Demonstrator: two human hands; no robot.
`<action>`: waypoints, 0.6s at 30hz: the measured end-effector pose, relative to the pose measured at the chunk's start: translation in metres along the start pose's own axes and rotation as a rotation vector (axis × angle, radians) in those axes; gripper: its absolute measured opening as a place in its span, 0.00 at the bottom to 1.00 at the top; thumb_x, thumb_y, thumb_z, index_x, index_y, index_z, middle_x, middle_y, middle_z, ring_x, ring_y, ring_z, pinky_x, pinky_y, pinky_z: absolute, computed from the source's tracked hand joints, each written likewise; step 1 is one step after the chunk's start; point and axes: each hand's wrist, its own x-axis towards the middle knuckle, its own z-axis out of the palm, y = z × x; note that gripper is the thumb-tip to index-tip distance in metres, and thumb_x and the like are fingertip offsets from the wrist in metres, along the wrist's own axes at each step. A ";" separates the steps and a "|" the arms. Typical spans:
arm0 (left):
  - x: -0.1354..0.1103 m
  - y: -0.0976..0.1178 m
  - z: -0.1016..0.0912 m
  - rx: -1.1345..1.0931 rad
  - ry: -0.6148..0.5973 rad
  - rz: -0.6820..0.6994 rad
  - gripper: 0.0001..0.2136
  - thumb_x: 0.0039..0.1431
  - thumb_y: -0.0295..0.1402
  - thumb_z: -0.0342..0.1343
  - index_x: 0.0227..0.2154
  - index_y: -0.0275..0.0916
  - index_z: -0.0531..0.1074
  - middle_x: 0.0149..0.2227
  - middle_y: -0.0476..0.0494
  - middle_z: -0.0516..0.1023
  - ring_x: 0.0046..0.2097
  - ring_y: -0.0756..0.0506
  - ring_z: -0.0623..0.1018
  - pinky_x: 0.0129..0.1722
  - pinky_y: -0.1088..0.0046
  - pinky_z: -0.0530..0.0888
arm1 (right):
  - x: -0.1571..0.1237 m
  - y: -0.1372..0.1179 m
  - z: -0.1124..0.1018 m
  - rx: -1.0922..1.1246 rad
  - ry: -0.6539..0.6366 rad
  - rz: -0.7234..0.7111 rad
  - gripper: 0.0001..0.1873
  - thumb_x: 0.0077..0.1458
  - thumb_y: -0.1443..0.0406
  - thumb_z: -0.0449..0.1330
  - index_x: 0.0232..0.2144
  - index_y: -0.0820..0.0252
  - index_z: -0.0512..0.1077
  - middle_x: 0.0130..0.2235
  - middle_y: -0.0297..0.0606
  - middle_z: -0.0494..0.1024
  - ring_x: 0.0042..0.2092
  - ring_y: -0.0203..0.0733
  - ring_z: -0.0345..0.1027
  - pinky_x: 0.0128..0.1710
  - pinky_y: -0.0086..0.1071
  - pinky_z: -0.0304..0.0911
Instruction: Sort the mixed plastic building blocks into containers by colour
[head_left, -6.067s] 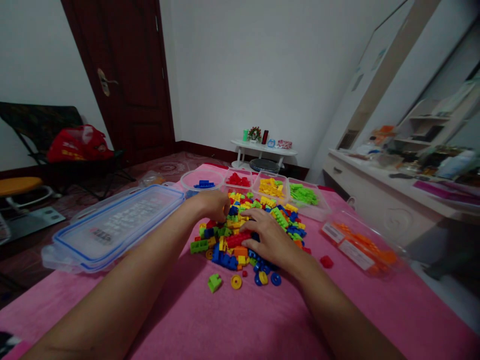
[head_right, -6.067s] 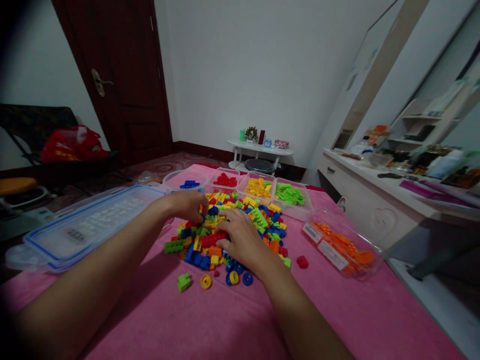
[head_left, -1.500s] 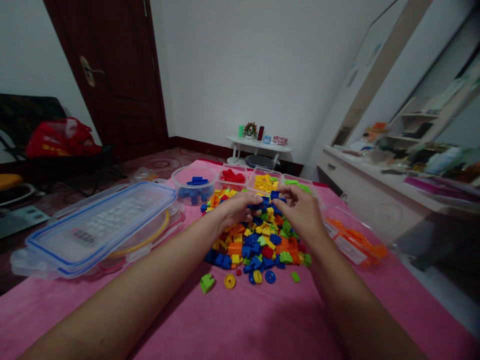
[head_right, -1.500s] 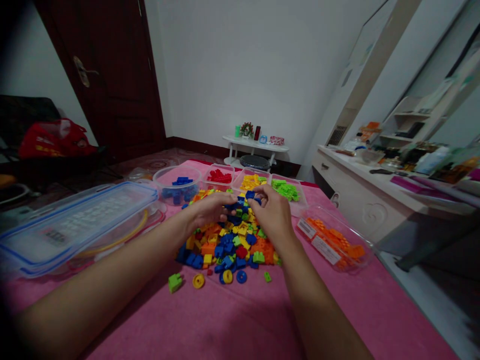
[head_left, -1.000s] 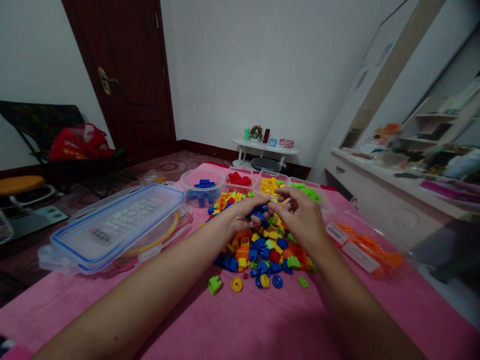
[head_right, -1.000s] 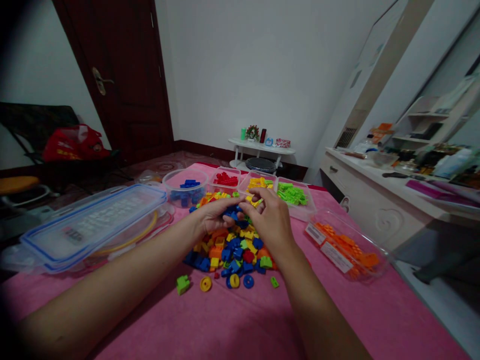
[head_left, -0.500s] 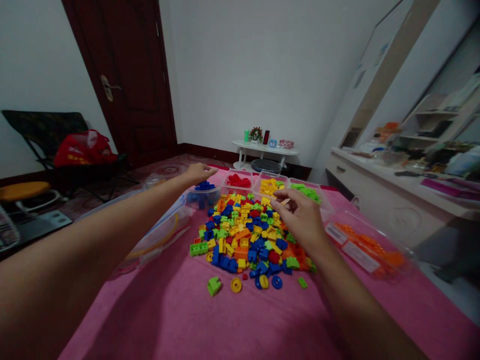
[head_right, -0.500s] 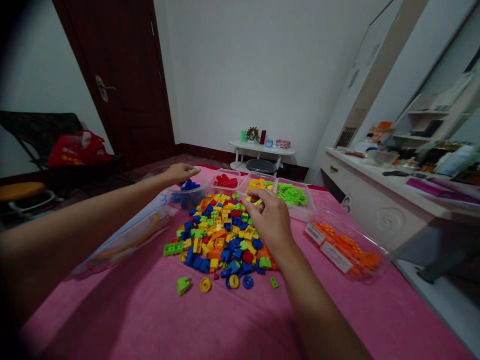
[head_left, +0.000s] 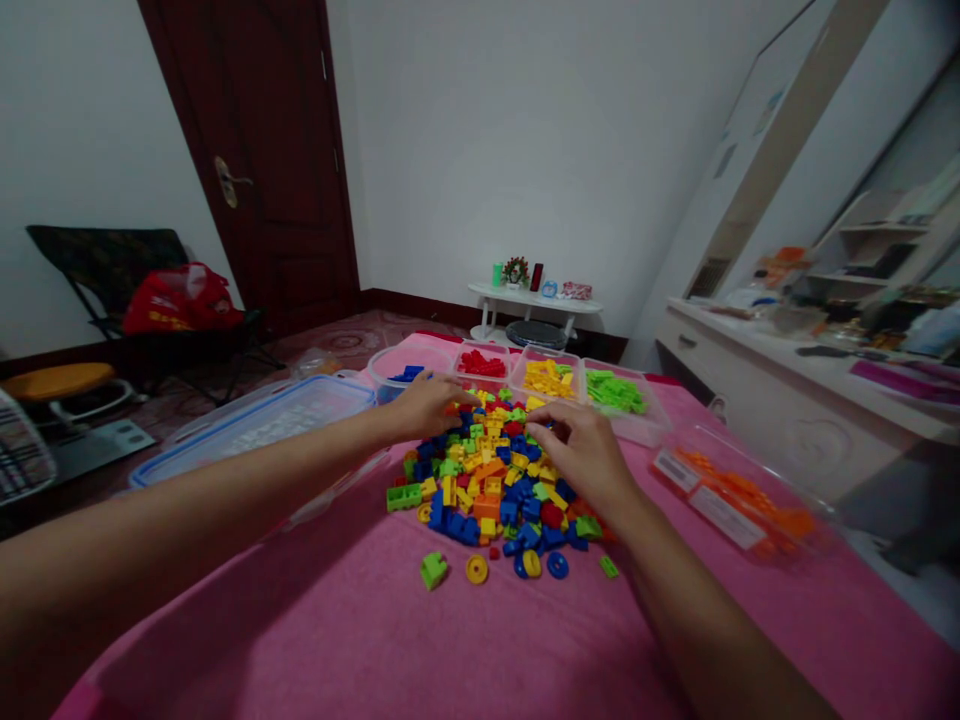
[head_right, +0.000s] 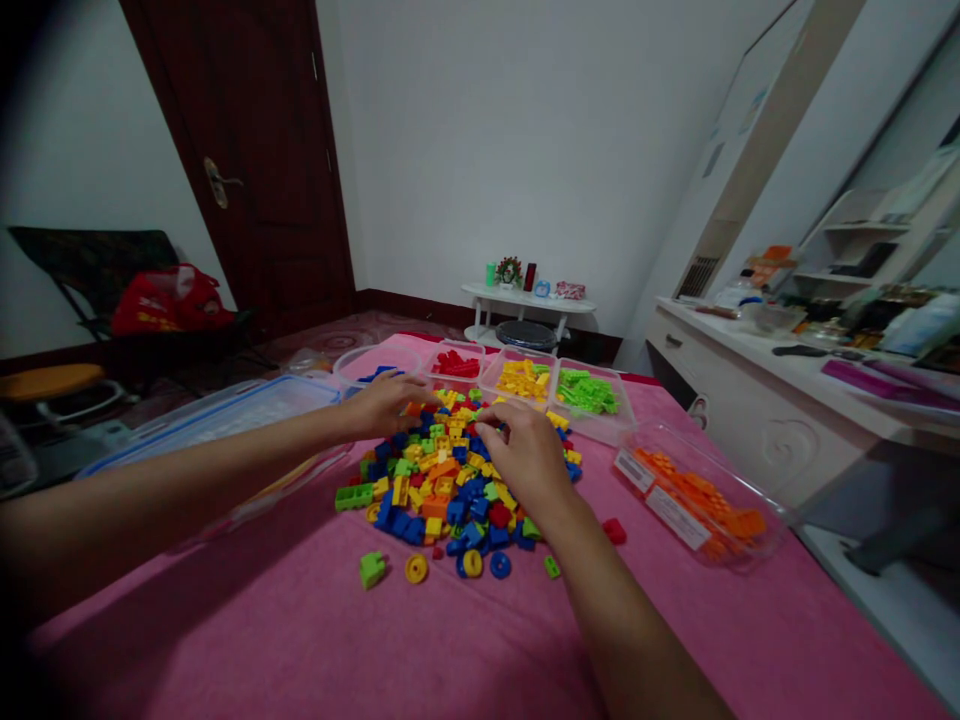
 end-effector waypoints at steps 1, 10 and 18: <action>-0.002 0.002 0.002 0.011 -0.001 0.000 0.20 0.53 0.30 0.54 0.50 0.50 0.70 0.53 0.45 0.72 0.57 0.41 0.65 0.56 0.58 0.58 | 0.000 0.000 0.000 -0.003 -0.004 -0.001 0.07 0.52 0.66 0.58 0.30 0.57 0.76 0.32 0.35 0.78 0.35 0.39 0.69 0.36 0.31 0.60; -0.009 0.002 -0.025 -0.136 0.107 0.039 0.16 0.51 0.29 0.52 0.43 0.39 0.74 0.42 0.43 0.77 0.43 0.46 0.74 0.44 0.73 0.68 | 0.000 -0.003 -0.001 0.006 -0.005 -0.021 0.07 0.52 0.67 0.57 0.30 0.57 0.76 0.31 0.35 0.78 0.35 0.39 0.70 0.36 0.31 0.60; -0.021 -0.011 -0.014 -0.226 -0.310 -0.093 0.16 0.45 0.33 0.56 0.39 0.42 0.77 0.35 0.48 0.80 0.33 0.49 0.75 0.33 0.79 0.68 | -0.003 -0.006 0.000 0.023 -0.042 -0.055 0.07 0.52 0.68 0.56 0.28 0.57 0.75 0.30 0.34 0.77 0.32 0.37 0.68 0.34 0.30 0.59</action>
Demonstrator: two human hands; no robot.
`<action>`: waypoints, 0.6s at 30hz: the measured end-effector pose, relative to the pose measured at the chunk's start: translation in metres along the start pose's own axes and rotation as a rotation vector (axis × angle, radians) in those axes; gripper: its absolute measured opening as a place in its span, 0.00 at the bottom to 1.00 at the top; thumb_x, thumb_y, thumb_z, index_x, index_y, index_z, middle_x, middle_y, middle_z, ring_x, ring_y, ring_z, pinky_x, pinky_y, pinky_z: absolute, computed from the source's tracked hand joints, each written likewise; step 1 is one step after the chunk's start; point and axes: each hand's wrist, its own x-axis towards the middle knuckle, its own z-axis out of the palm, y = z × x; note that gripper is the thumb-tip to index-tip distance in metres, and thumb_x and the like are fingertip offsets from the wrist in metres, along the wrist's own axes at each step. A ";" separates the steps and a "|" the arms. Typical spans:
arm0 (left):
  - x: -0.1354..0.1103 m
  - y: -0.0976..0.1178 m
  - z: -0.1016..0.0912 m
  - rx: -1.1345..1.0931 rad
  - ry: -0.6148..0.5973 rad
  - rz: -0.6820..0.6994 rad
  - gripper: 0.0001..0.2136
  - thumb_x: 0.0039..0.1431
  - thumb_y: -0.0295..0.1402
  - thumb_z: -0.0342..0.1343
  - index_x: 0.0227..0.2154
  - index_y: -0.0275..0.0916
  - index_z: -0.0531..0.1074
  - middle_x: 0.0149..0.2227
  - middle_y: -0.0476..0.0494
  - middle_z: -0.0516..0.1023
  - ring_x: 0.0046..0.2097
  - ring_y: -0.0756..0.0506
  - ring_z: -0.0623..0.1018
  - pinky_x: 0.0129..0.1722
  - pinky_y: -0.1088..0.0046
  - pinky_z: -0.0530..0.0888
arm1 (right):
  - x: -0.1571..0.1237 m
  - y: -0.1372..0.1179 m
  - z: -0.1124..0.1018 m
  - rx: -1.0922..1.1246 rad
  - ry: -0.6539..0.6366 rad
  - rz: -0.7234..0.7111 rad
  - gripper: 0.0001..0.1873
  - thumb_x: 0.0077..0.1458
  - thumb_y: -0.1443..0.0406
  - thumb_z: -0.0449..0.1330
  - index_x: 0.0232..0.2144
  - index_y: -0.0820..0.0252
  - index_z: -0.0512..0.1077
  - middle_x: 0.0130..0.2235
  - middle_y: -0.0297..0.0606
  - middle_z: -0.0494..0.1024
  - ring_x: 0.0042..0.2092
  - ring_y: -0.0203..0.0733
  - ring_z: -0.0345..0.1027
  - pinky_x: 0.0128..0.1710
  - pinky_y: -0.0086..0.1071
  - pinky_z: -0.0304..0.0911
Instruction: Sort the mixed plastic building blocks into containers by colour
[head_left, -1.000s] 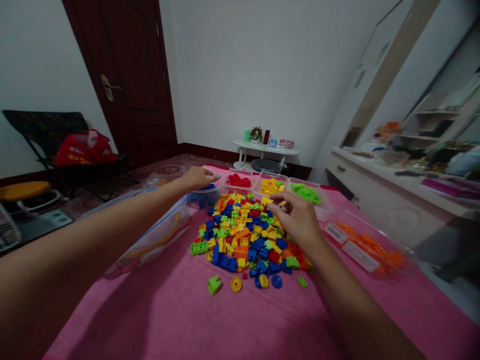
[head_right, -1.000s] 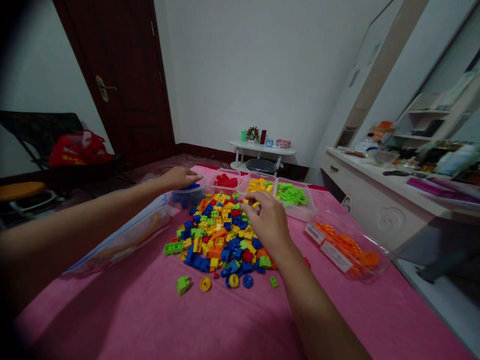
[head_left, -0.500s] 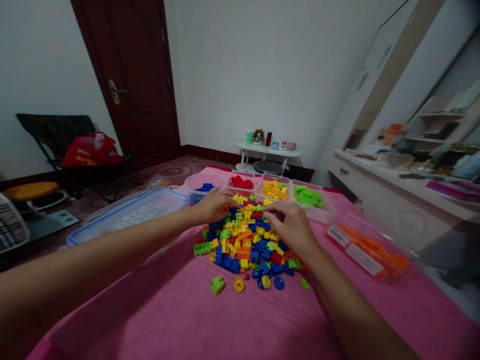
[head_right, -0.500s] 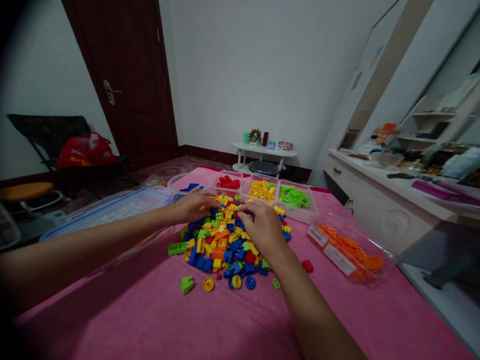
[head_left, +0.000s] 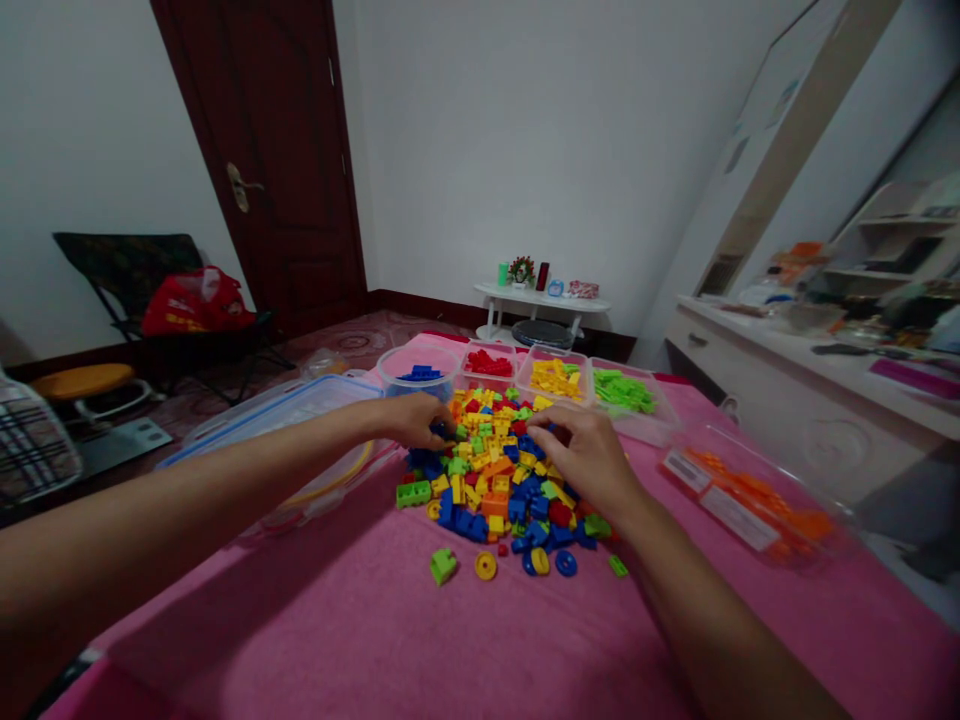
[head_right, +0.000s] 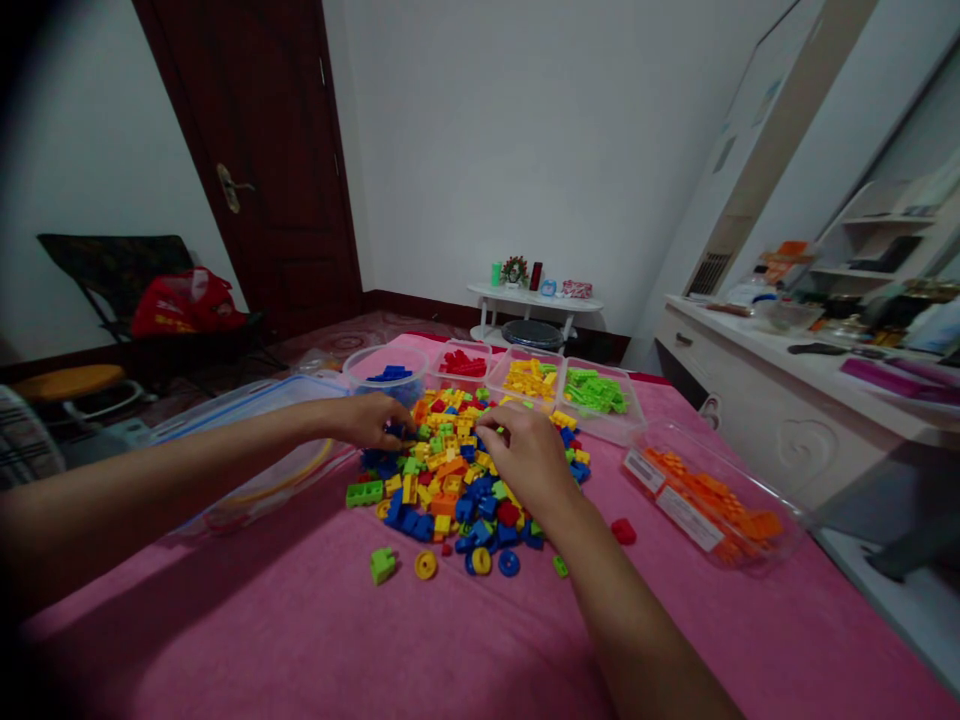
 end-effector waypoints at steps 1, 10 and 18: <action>0.000 -0.001 0.004 0.007 0.010 -0.003 0.17 0.46 0.34 0.57 0.41 0.42 0.77 0.36 0.47 0.80 0.34 0.49 0.75 0.33 0.79 0.68 | 0.000 0.000 0.000 0.005 0.000 -0.005 0.07 0.51 0.68 0.56 0.28 0.57 0.76 0.30 0.34 0.77 0.32 0.37 0.68 0.34 0.30 0.59; 0.004 0.000 0.004 0.076 0.071 -0.041 0.16 0.47 0.31 0.52 0.39 0.41 0.77 0.32 0.47 0.79 0.30 0.50 0.74 0.28 0.79 0.65 | -0.002 -0.002 0.002 0.006 -0.026 -0.011 0.08 0.52 0.69 0.56 0.30 0.56 0.76 0.31 0.34 0.77 0.32 0.37 0.68 0.34 0.30 0.59; -0.006 0.004 0.006 0.143 -0.013 -0.047 0.15 0.43 0.38 0.59 0.36 0.41 0.78 0.32 0.47 0.78 0.31 0.50 0.72 0.28 0.79 0.63 | -0.002 -0.002 0.003 -0.010 -0.051 -0.013 0.07 0.52 0.68 0.57 0.30 0.57 0.76 0.32 0.34 0.78 0.35 0.37 0.70 0.36 0.31 0.60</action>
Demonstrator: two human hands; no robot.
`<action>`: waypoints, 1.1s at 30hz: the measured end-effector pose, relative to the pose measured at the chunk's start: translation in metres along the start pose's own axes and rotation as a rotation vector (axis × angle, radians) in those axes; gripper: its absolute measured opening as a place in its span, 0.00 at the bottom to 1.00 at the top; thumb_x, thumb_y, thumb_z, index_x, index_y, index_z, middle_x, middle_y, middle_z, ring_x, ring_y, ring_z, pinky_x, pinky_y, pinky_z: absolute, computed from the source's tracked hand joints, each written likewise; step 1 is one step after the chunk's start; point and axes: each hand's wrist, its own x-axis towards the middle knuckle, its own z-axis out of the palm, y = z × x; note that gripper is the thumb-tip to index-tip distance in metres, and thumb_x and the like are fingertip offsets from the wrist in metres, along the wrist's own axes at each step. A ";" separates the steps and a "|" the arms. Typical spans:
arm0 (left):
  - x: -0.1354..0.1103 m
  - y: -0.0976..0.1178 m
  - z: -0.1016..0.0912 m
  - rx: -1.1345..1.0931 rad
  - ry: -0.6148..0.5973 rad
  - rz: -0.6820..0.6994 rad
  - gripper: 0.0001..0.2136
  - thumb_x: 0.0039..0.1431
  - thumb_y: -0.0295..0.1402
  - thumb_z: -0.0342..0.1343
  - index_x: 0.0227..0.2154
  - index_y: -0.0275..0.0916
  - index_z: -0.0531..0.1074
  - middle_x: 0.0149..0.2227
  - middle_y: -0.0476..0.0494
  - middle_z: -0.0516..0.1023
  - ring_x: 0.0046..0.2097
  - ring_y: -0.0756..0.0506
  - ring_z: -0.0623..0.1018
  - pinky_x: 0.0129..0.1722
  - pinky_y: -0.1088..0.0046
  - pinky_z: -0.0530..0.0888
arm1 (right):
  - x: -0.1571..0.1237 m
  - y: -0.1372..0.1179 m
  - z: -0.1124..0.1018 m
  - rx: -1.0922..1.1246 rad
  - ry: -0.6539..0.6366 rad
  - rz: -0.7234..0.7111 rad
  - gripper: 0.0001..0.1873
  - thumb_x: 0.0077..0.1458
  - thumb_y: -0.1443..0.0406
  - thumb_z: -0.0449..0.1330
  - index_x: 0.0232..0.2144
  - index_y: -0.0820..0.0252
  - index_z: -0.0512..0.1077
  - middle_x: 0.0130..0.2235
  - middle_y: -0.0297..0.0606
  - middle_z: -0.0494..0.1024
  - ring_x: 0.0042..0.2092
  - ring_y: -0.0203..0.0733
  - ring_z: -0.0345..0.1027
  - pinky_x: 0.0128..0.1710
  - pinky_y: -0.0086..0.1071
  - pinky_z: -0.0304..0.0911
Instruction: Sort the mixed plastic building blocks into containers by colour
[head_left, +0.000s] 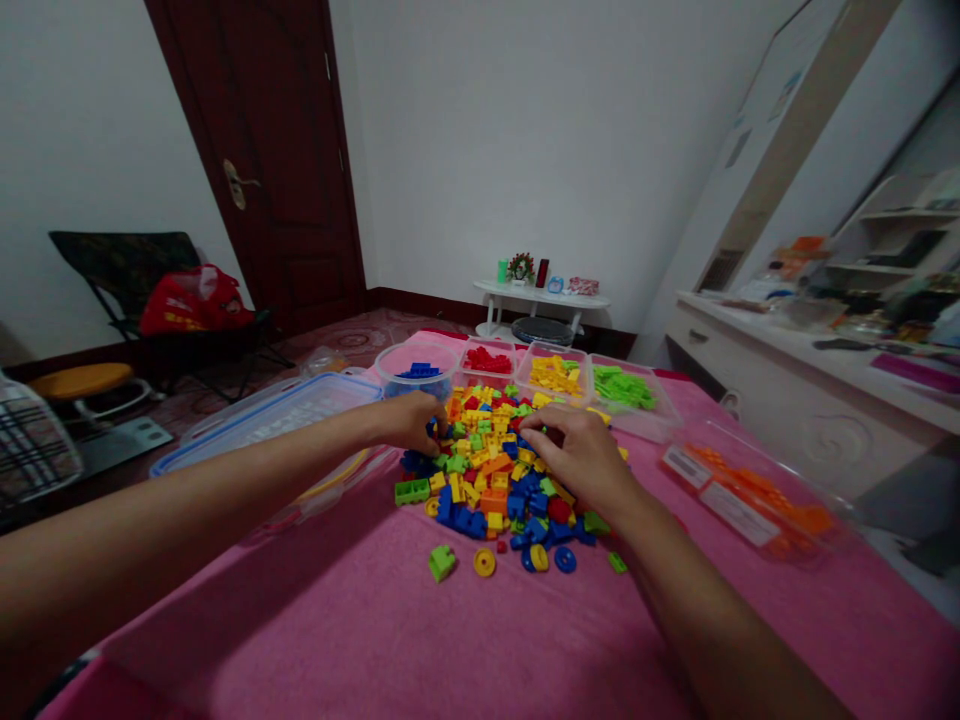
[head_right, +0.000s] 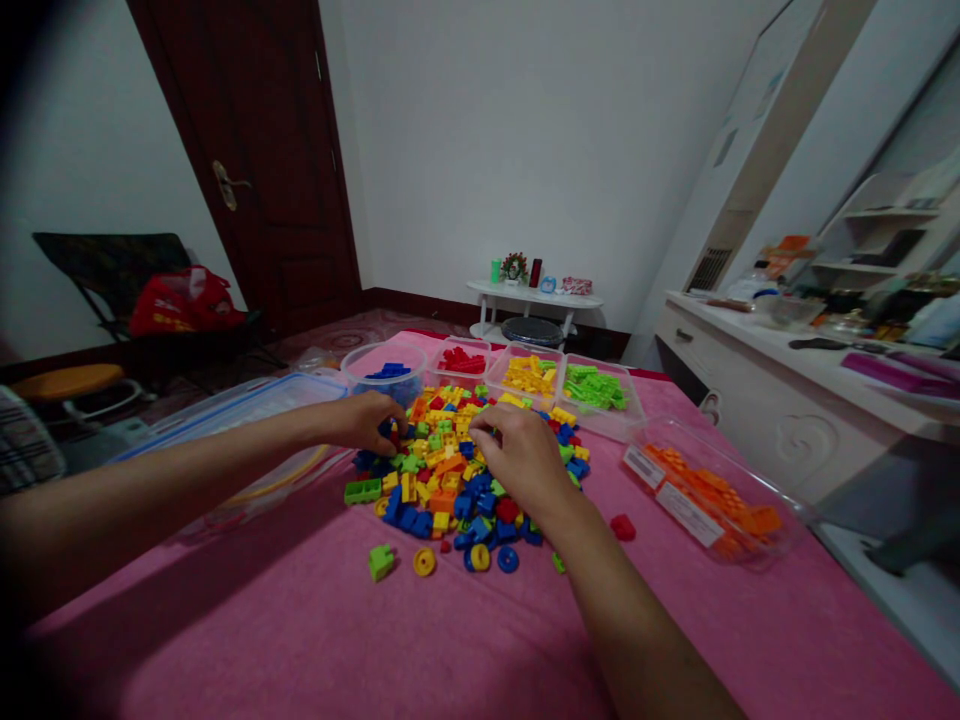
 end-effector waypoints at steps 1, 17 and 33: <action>-0.001 0.001 -0.002 0.002 0.000 0.002 0.15 0.43 0.38 0.59 0.35 0.41 0.78 0.31 0.48 0.78 0.30 0.50 0.72 0.28 0.79 0.63 | 0.000 0.000 0.000 -0.001 -0.005 -0.005 0.07 0.52 0.68 0.57 0.30 0.57 0.76 0.33 0.35 0.78 0.35 0.38 0.70 0.37 0.31 0.60; 0.018 -0.021 -0.061 0.259 0.609 -0.274 0.23 0.50 0.43 0.57 0.50 0.39 0.70 0.51 0.36 0.69 0.50 0.40 0.68 0.44 0.69 0.66 | -0.001 0.000 0.001 -0.018 -0.045 0.003 0.08 0.53 0.68 0.56 0.31 0.58 0.75 0.35 0.35 0.78 0.37 0.38 0.69 0.38 0.30 0.60; 0.000 0.036 0.020 -0.325 0.189 0.161 0.30 0.42 0.26 0.57 0.53 0.37 0.67 0.37 0.45 0.77 0.35 0.48 0.74 0.33 0.77 0.69 | -0.009 -0.005 0.023 -0.003 -0.201 -0.089 0.29 0.48 0.67 0.62 0.54 0.56 0.65 0.53 0.40 0.70 0.54 0.45 0.62 0.54 0.38 0.56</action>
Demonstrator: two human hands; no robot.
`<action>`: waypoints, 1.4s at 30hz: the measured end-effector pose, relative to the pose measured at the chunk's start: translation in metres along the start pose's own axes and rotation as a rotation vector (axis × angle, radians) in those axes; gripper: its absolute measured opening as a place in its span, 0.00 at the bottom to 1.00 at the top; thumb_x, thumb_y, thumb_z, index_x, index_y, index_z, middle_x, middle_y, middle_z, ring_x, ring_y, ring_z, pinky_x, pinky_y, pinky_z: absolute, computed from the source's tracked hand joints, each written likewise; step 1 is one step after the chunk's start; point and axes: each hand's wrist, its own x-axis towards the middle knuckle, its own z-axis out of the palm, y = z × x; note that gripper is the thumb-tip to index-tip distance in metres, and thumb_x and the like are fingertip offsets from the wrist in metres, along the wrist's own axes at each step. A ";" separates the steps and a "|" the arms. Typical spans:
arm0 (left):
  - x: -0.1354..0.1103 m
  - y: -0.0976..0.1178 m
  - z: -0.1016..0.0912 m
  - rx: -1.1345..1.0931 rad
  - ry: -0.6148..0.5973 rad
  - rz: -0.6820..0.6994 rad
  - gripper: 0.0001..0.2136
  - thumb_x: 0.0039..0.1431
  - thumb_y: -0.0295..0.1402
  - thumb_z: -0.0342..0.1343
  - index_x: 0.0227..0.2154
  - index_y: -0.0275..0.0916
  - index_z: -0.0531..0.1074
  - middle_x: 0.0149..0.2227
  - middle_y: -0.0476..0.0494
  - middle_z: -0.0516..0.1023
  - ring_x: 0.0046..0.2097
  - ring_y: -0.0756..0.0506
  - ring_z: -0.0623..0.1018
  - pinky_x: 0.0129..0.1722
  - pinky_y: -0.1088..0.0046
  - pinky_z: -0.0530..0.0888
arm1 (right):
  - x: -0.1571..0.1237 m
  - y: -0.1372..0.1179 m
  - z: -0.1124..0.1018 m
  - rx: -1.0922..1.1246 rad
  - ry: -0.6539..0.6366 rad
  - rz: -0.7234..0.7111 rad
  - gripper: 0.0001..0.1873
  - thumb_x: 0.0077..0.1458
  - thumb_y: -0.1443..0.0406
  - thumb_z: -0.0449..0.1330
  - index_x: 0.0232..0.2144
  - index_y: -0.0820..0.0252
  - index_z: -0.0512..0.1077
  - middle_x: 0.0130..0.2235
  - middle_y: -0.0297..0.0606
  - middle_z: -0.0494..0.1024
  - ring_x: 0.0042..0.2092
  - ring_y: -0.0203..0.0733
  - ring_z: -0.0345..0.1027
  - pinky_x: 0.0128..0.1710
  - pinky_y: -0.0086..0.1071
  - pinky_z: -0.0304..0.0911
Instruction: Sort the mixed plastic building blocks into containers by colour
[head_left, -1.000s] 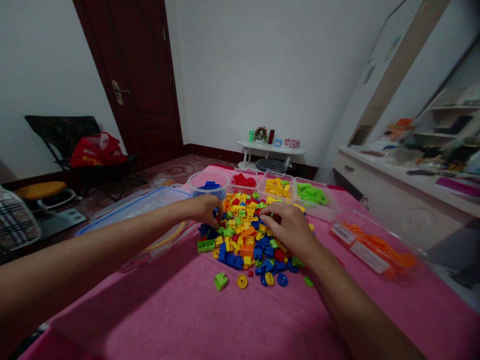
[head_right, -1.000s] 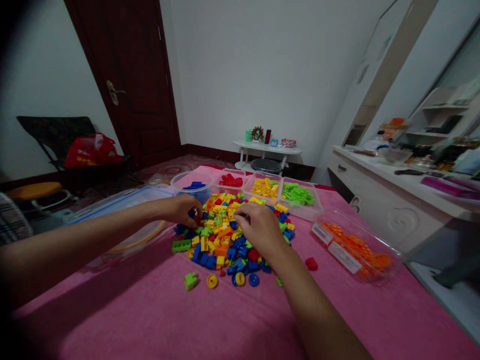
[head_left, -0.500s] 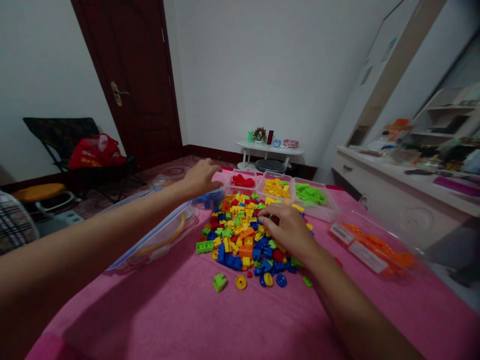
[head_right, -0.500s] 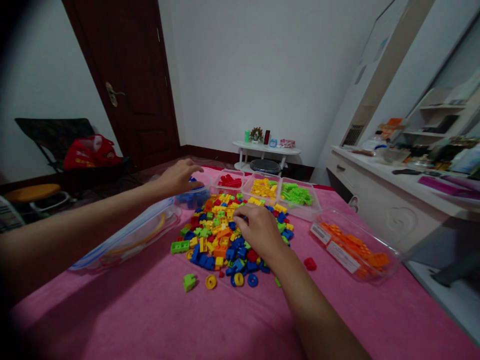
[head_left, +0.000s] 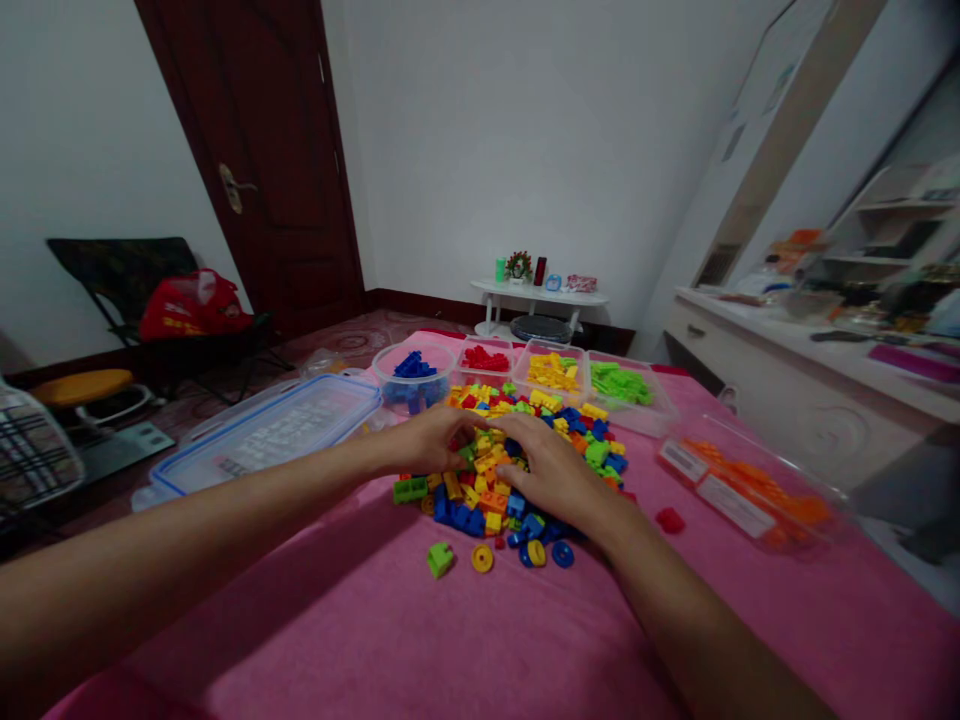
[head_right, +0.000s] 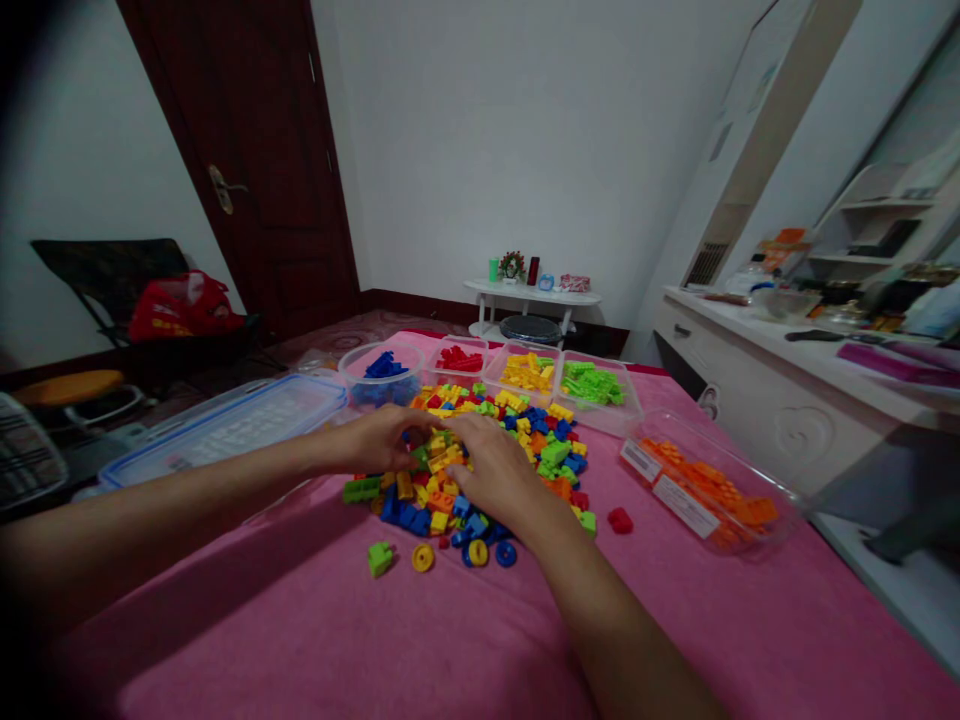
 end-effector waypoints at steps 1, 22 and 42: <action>0.001 0.000 0.001 -0.062 0.008 0.004 0.29 0.42 0.26 0.57 0.52 0.37 0.67 0.36 0.45 0.76 0.34 0.49 0.74 0.33 0.77 0.69 | 0.000 0.000 0.001 0.012 -0.007 0.006 0.31 0.47 0.67 0.62 0.55 0.55 0.63 0.54 0.40 0.69 0.54 0.45 0.61 0.55 0.39 0.56; -0.054 -0.006 -0.033 0.236 -0.209 -0.280 0.11 0.48 0.39 0.53 0.26 0.38 0.76 0.23 0.48 0.73 0.24 0.51 0.68 0.24 0.77 0.60 | 0.003 0.016 -0.024 -0.161 -0.045 0.285 0.12 0.51 0.60 0.59 0.36 0.55 0.77 0.36 0.38 0.79 0.36 0.41 0.70 0.33 0.31 0.59; 0.030 -0.007 -0.013 -1.123 0.190 -0.430 0.08 0.48 0.34 0.58 0.29 0.34 0.69 0.29 0.46 0.75 0.30 0.52 0.75 0.23 0.83 0.68 | 0.001 0.025 -0.026 -0.155 -0.010 0.249 0.20 0.41 0.76 0.53 0.35 0.57 0.76 0.41 0.36 0.78 0.45 0.42 0.68 0.47 0.33 0.60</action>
